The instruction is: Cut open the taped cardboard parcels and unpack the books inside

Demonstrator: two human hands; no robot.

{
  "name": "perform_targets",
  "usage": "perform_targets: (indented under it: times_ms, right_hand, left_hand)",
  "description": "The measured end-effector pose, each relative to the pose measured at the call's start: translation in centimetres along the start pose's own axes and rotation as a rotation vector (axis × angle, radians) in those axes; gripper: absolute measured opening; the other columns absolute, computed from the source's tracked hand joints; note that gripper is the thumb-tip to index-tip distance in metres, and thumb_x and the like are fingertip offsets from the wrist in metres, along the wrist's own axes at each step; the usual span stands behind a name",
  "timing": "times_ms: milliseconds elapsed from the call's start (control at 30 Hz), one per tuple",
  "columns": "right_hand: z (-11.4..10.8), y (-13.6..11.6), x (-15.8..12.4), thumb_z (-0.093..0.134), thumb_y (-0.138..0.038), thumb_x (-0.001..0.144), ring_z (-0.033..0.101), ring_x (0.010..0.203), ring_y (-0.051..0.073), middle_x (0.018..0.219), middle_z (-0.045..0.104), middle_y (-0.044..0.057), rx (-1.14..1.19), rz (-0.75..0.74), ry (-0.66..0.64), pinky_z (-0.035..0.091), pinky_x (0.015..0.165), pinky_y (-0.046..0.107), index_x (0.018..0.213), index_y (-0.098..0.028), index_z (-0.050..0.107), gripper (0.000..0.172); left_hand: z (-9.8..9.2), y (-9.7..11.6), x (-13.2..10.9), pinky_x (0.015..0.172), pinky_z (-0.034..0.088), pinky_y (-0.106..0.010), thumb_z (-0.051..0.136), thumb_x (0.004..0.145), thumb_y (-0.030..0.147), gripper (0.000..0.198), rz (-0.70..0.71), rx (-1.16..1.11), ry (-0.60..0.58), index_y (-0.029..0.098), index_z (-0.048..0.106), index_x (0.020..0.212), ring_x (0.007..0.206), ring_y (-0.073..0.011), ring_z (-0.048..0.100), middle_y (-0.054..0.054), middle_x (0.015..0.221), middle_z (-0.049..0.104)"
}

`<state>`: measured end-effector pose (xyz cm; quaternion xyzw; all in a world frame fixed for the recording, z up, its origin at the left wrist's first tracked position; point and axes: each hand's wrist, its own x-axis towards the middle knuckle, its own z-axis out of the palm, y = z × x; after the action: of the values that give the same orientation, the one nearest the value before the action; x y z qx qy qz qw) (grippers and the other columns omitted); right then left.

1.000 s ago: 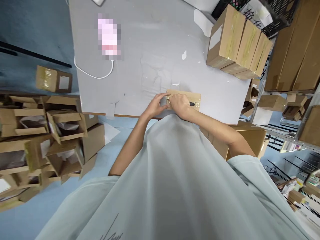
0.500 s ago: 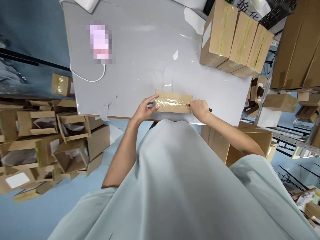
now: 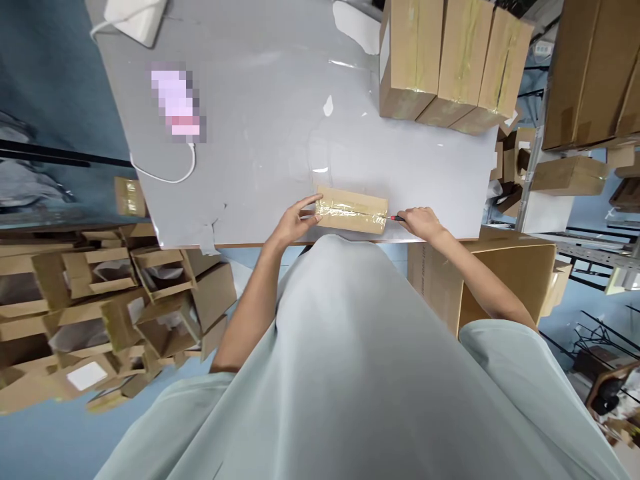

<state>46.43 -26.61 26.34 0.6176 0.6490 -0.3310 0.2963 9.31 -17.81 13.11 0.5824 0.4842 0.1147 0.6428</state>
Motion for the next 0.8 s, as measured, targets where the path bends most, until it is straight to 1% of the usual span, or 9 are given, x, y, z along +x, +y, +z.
perform_targets:
  times_ms: [67, 167, 233, 300, 400, 500, 567, 667, 800]
  right_hand:
    - [1.7, 2.6, -0.2, 0.048, -0.038, 0.123, 0.077, 0.124, 0.029, 0.138, 0.082, 0.016, 0.060, -0.050, 0.042, 0.052, 0.098, 0.036, 0.147, -0.022, 0.074, 0.039]
    - [4.5, 5.9, -1.0, 0.052, -0.033, 0.122, 0.077, 0.122, 0.027, 0.137, 0.082, 0.018, 0.142, 0.053, 0.101, 0.051, 0.094, 0.033, 0.140, -0.019, 0.076, 0.033]
    - [6.1, 7.0, -1.4, 0.052, -0.034, 0.121, 0.079, 0.113, 0.025, 0.127, 0.085, 0.017, 0.304, 0.182, 0.177, 0.052, 0.091, 0.031, 0.135, -0.018, 0.076, 0.032]
    - [7.4, 6.5, -1.2, 0.048, -0.040, 0.122, 0.080, 0.102, 0.022, 0.116, 0.087, 0.015, 0.573, 0.305, 0.285, 0.055, 0.088, 0.028, 0.132, -0.016, 0.073, 0.036]
    - [8.3, 2.9, 1.0, 0.045, -0.056, 0.120, 0.081, 0.089, 0.018, 0.108, 0.086, 0.014, 1.002, 0.406, 0.394, 0.059, 0.081, 0.024, 0.127, -0.014, 0.070, 0.049]
    - [8.0, -3.0, 3.9, 0.046, -0.059, 0.117, 0.078, 0.084, 0.016, 0.106, 0.083, 0.009, 1.221, 0.370, 0.408, 0.061, 0.078, 0.024, 0.122, -0.017, 0.068, 0.047]
    - [7.4, -6.7, 4.8, 0.045, -0.053, 0.117, 0.075, 0.083, 0.017, 0.097, 0.079, 0.005, 1.204, 0.311, 0.442, 0.061, 0.078, 0.024, 0.113, -0.018, 0.069, 0.043]
    - [5.8, -10.4, 4.0, 0.038, -0.050, 0.118, 0.072, 0.089, 0.020, 0.093, 0.076, 0.005, 1.057, 0.245, 0.556, 0.061, 0.083, 0.027, 0.110, -0.018, 0.072, 0.047]
    - [3.0, -11.4, 0.9, 0.025, -0.049, 0.121, 0.073, 0.118, 0.029, 0.123, 0.079, 0.016, 0.790, 0.234, 0.681, 0.061, 0.099, 0.036, 0.141, -0.016, 0.072, 0.061]
  left_hand:
    - [-0.2, -0.2, 0.3, 0.114, 0.065, -0.055, 0.086, 0.082, 0.068, 0.090, 0.001, -0.024, 0.002, 0.027, 0.067, 0.160, 0.129, -0.0350, 0.076, -0.014, 0.171, 0.061]
    - [-0.8, -0.8, 0.6, 0.116, 0.064, -0.056, 0.089, 0.078, 0.067, 0.089, 0.013, -0.063, 0.033, 0.027, 0.071, 0.155, 0.132, -0.0362, 0.075, -0.012, 0.171, 0.061]
    - [-1.5, -1.4, 0.7, 0.118, 0.063, -0.058, 0.091, 0.075, 0.067, 0.091, 0.008, -0.092, 0.059, 0.027, 0.072, 0.154, 0.135, -0.0372, 0.075, -0.012, 0.171, 0.062]
    - [-2.3, -2.0, 0.7, 0.117, 0.063, -0.059, 0.092, 0.072, 0.067, 0.093, -0.008, -0.130, 0.090, 0.027, 0.072, 0.154, 0.136, -0.0382, 0.074, -0.013, 0.171, 0.062]
    - [-3.3, -2.8, 0.4, 0.116, 0.064, -0.060, 0.092, 0.070, 0.067, 0.095, -0.022, -0.180, 0.136, 0.026, 0.072, 0.153, 0.137, -0.0388, 0.074, -0.015, 0.169, 0.064]
    - [-4.3, -3.6, 0.2, 0.114, 0.065, -0.060, 0.090, 0.072, 0.065, 0.091, -0.027, -0.170, 0.155, 0.024, 0.073, 0.151, 0.133, -0.0375, 0.075, -0.016, 0.164, 0.068]
    - [-4.9, -4.1, 0.1, 0.112, 0.066, -0.057, 0.086, 0.076, 0.059, 0.083, -0.030, -0.117, 0.180, 0.024, 0.073, 0.150, 0.130, -0.0353, 0.076, -0.016, 0.161, 0.070]
    - [-5.3, -4.8, 0.4, 0.110, 0.066, -0.054, 0.079, 0.080, 0.048, 0.073, -0.055, 0.014, 0.232, 0.022, 0.073, 0.148, 0.122, -0.0312, 0.078, -0.015, 0.155, 0.073]
    - [-2.8, -4.8, 2.2, 0.109, 0.066, -0.054, 0.079, 0.079, 0.039, 0.074, -0.084, 0.113, 0.160, 0.018, 0.068, 0.149, 0.118, -0.0302, 0.077, -0.017, 0.140, 0.076]
